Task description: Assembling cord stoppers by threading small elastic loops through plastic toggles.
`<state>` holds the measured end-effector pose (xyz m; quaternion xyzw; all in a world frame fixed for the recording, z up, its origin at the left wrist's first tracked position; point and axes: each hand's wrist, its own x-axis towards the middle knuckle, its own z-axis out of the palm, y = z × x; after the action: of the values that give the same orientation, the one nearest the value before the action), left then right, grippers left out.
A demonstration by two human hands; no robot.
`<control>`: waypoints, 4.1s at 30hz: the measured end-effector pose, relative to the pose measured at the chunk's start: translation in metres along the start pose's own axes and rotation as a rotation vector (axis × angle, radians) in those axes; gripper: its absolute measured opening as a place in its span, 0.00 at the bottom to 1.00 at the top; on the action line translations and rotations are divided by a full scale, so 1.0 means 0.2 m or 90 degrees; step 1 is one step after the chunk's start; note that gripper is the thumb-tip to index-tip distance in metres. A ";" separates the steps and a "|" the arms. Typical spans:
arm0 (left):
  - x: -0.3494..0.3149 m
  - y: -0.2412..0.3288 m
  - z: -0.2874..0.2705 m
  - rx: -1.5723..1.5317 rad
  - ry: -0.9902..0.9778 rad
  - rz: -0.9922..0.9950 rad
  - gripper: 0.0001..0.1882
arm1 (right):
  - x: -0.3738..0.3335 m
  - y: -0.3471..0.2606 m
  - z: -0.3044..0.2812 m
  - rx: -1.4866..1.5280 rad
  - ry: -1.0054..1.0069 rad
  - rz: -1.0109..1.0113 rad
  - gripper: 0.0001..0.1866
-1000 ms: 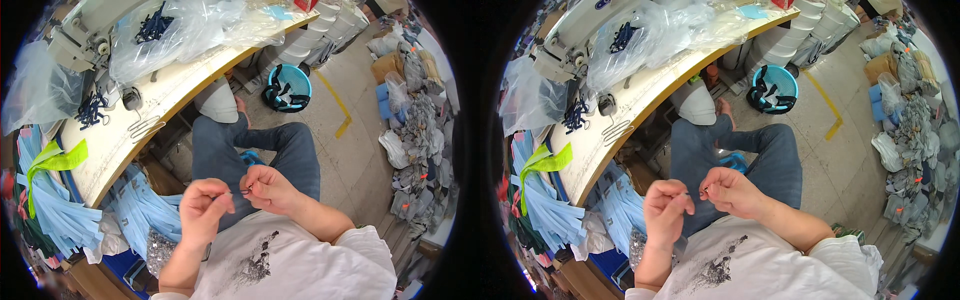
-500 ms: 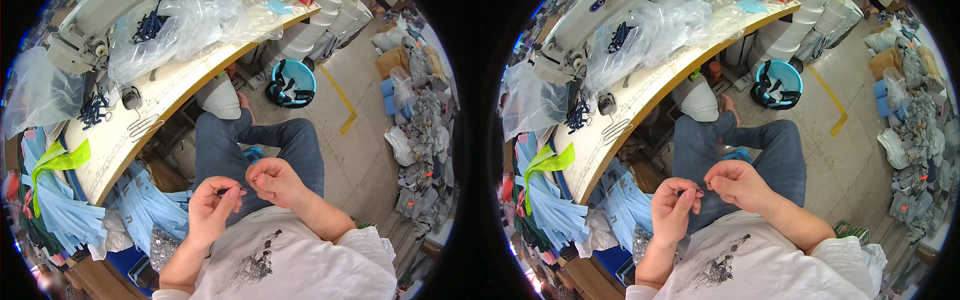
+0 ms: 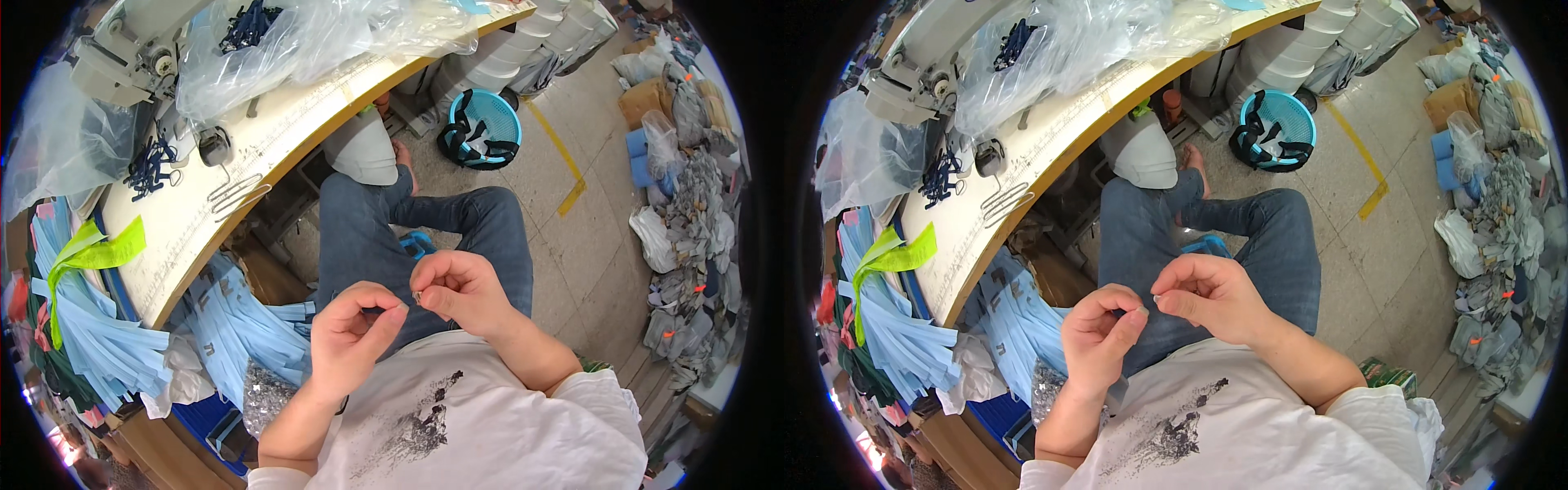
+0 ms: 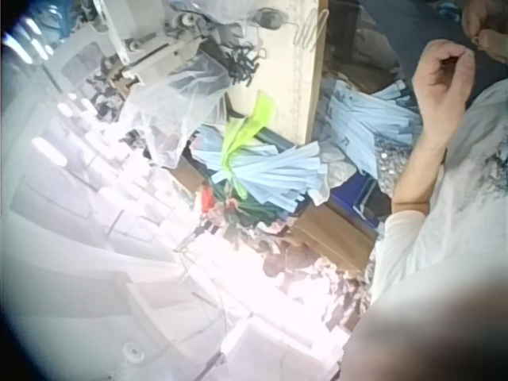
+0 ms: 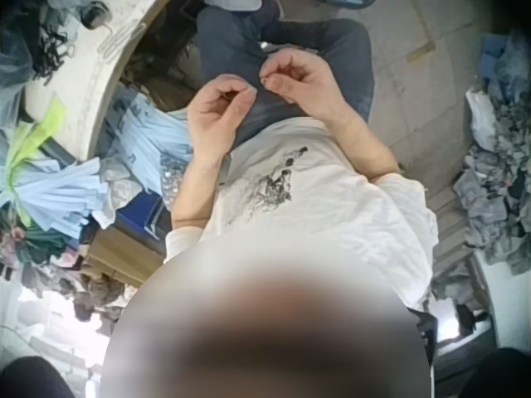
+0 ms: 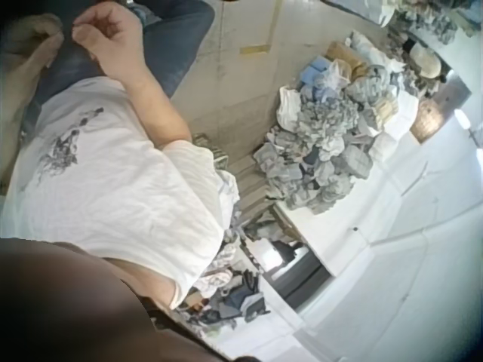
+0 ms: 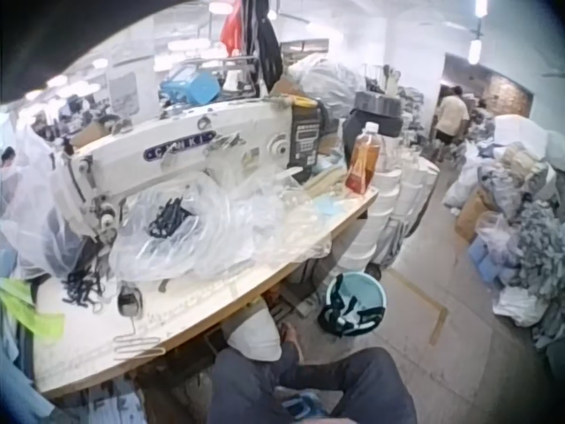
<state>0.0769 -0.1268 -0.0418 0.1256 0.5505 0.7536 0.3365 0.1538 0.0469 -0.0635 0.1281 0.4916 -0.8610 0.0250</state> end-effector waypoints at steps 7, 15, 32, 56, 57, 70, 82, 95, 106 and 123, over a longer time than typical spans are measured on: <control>-0.01 0.01 -0.02 0.038 -0.029 -0.039 0.05 | 0.01 -0.04 0.03 -0.110 -0.017 -0.113 0.08; -0.02 0.02 0.01 0.082 0.023 -0.052 0.02 | 0.03 -0.07 0.04 -0.388 -0.028 -0.289 0.11; 0.00 0.00 0.00 0.171 0.055 0.013 0.10 | 0.02 -0.02 0.01 -0.200 -0.014 -0.165 0.10; 0.06 -0.07 -0.03 0.181 0.022 0.260 0.16 | 0.03 -0.03 0.06 -0.027 0.050 -0.060 0.11; 0.07 -0.06 -0.02 0.194 0.006 0.254 0.16 | 0.03 -0.02 0.06 -0.041 0.051 -0.124 0.12; 0.07 0.02 0.00 0.591 0.030 0.302 0.15 | 0.02 -0.09 0.09 -0.326 -0.045 -0.280 0.08; 0.03 -0.01 -0.05 0.378 -0.012 0.192 0.11 | 0.02 -0.05 0.05 -0.308 0.019 -0.190 0.11; 0.02 0.01 -0.02 0.002 -0.045 -0.042 0.12 | 0.01 0.01 0.02 -0.145 0.027 -0.198 0.11; 0.02 -0.04 -0.02 -0.007 -0.051 -0.052 0.09 | 0.07 -0.04 0.01 -0.501 0.003 -0.555 0.13; 0.06 -0.07 -0.06 0.255 -0.059 0.180 0.10 | 0.06 -0.02 0.02 0.050 -0.003 -0.035 0.05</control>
<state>0.0659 -0.1260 -0.0614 0.3003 0.6498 0.6622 0.2213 0.1415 0.0471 -0.0604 0.1133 0.4606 -0.8803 -0.0029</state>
